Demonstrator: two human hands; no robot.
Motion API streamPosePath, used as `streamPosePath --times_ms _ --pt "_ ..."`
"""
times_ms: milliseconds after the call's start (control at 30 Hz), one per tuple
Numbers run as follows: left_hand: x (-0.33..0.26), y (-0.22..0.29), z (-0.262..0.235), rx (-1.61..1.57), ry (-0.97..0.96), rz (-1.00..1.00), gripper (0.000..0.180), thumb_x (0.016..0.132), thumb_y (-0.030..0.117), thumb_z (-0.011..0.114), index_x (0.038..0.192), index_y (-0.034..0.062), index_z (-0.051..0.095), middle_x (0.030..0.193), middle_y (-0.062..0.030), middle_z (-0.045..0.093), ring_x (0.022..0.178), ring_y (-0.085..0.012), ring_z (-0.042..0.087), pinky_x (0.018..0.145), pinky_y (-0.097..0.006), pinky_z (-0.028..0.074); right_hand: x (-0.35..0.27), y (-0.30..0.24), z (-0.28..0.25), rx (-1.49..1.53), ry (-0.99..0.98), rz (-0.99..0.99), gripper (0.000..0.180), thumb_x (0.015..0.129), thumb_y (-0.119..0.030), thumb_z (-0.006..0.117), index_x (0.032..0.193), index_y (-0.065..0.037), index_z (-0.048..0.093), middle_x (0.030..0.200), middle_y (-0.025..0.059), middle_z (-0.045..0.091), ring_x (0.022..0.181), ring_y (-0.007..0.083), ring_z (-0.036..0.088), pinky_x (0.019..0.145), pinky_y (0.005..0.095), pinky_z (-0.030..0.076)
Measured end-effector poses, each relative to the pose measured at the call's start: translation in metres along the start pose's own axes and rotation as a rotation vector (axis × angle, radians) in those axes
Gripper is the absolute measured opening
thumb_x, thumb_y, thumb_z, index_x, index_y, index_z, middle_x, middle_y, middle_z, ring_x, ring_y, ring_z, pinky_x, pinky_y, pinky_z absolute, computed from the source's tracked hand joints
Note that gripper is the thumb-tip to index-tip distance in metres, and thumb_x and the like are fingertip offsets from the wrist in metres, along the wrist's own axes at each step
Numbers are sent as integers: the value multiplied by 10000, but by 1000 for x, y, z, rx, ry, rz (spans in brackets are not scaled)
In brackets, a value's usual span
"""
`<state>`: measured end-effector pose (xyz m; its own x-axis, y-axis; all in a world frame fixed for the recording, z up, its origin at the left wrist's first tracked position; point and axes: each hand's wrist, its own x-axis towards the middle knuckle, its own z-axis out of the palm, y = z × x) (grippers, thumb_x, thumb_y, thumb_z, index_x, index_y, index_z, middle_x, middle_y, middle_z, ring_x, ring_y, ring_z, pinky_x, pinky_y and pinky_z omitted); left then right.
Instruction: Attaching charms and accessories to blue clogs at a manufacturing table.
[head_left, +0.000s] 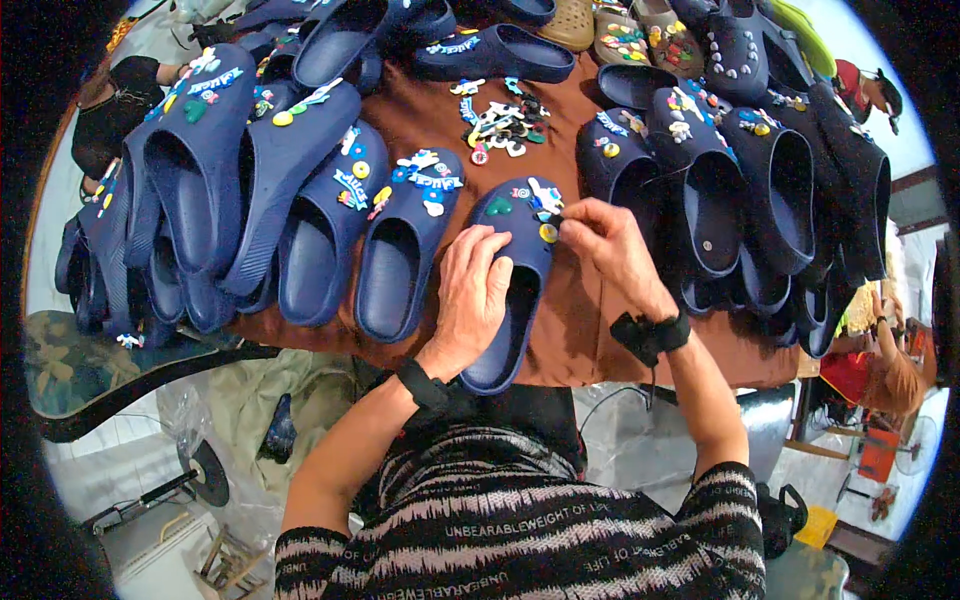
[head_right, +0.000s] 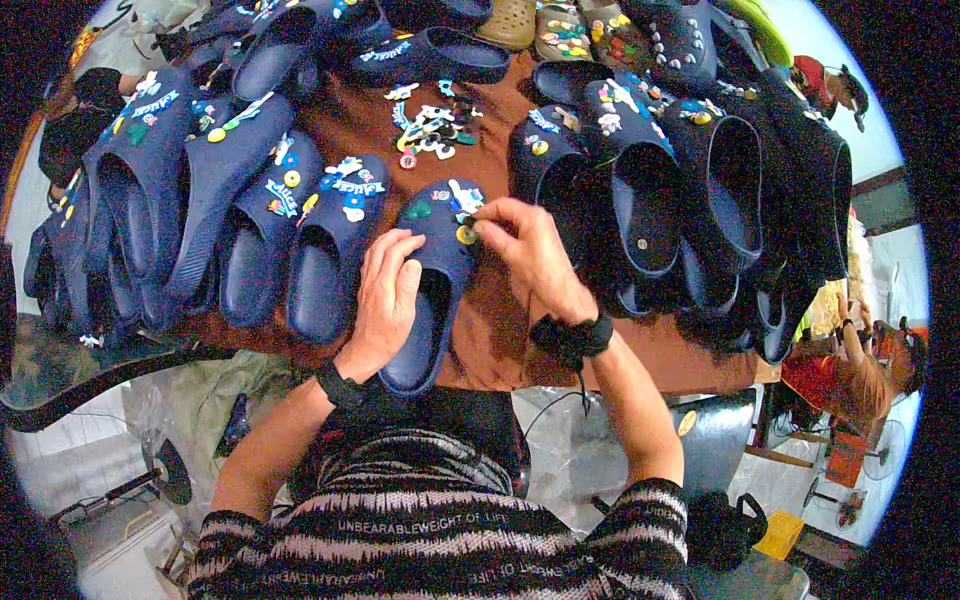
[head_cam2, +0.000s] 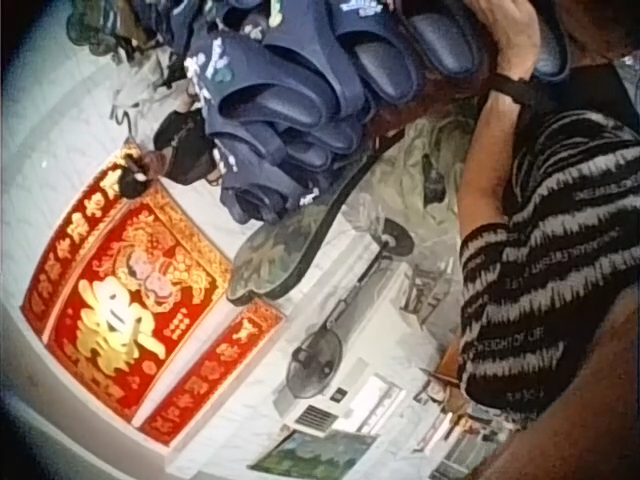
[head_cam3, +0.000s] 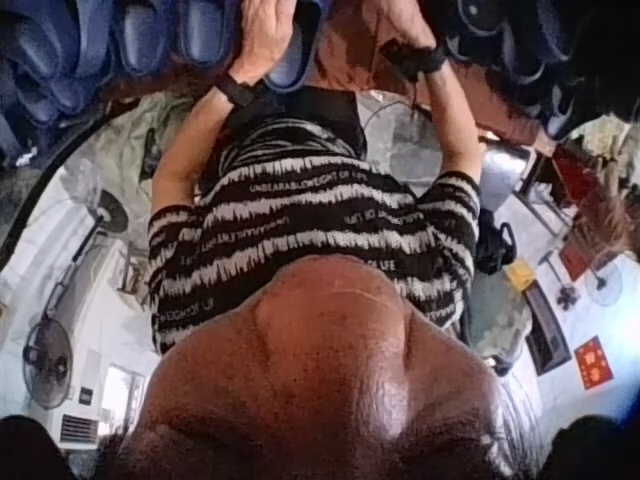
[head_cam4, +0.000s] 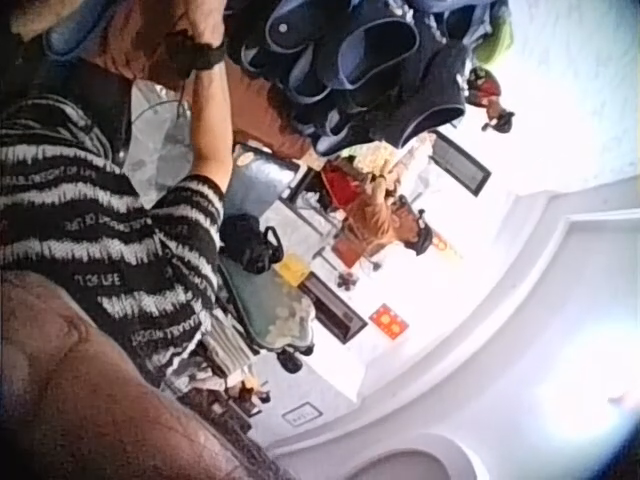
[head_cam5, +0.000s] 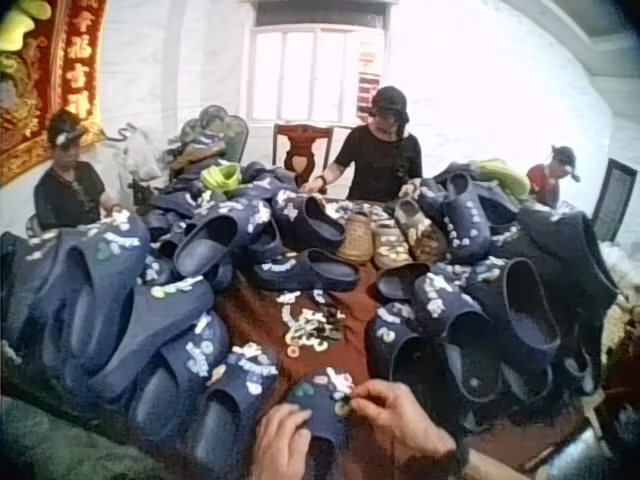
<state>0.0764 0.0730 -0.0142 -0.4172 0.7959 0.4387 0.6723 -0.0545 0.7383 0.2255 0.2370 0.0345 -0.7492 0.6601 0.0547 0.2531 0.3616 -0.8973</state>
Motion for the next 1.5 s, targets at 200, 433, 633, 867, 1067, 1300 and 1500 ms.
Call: streamPosePath --times_ms 200,433,633,867,1067,1300,1500 --pt "-1 -1 1 -2 -1 1 335 1026 266 473 1215 18 595 1261 -201 554 1222 -383 494 1065 -473 367 -33 -2 26 -478 227 -220 88 857 -124 707 884 -63 650 826 118 627 776 351 645 668 429 512" --pt "-1 -1 1 -9 -2 2 334 1026 265 472 1215 17 593 1260 -201 549 1221 -382 491 1063 -474 367 -36 -9 32 -621 166 -276 89 857 -128 690 907 -66 650 817 127 599 739 341 623 654 450 494" --pt "-1 -2 1 -6 -4 -3 327 1027 251 468 1212 12 592 1262 -203 545 1221 -383 488 1059 -473 369 -35 -14 25 -612 43 -279 119 877 -72 619 982 -36 664 840 166 603 752 371 624 670 465 503" --pt "0 -2 1 -27 1 -5 323 1026 241 470 1210 4 590 1267 -204 541 1224 -382 488 1064 -471 367 -32 -19 28 -574 -64 -248 155 880 -10 584 1019 -25 651 915 177 608 802 397 640 690 479 517" --pt "0 -2 2 -29 -12 2 322 1026 239 470 1210 3 589 1267 -200 542 1227 -380 488 1063 -471 368 -24 -1 18 -344 39 -366 131 881 -40 635 1012 -35 639 969 146 625 886 384 633 744 442 524" --pt "0 0 2 -20 -8 4 325 1028 247 465 1206 5 588 1262 -198 544 1224 -380 489 1058 -472 370 -27 0 19 -482 48 -396 105 883 -99 664 946 -21 632 969 144 641 926 369 641 731 437 516" --pt "0 -2 2 -27 -2 8 330 1027 251 464 1207 4 589 1262 -199 545 1218 -381 492 1053 -471 373 -28 -10 33 -407 78 -54 117 883 -119 661 935 -21 624 945 181 631 879 386 637 704 448 511"
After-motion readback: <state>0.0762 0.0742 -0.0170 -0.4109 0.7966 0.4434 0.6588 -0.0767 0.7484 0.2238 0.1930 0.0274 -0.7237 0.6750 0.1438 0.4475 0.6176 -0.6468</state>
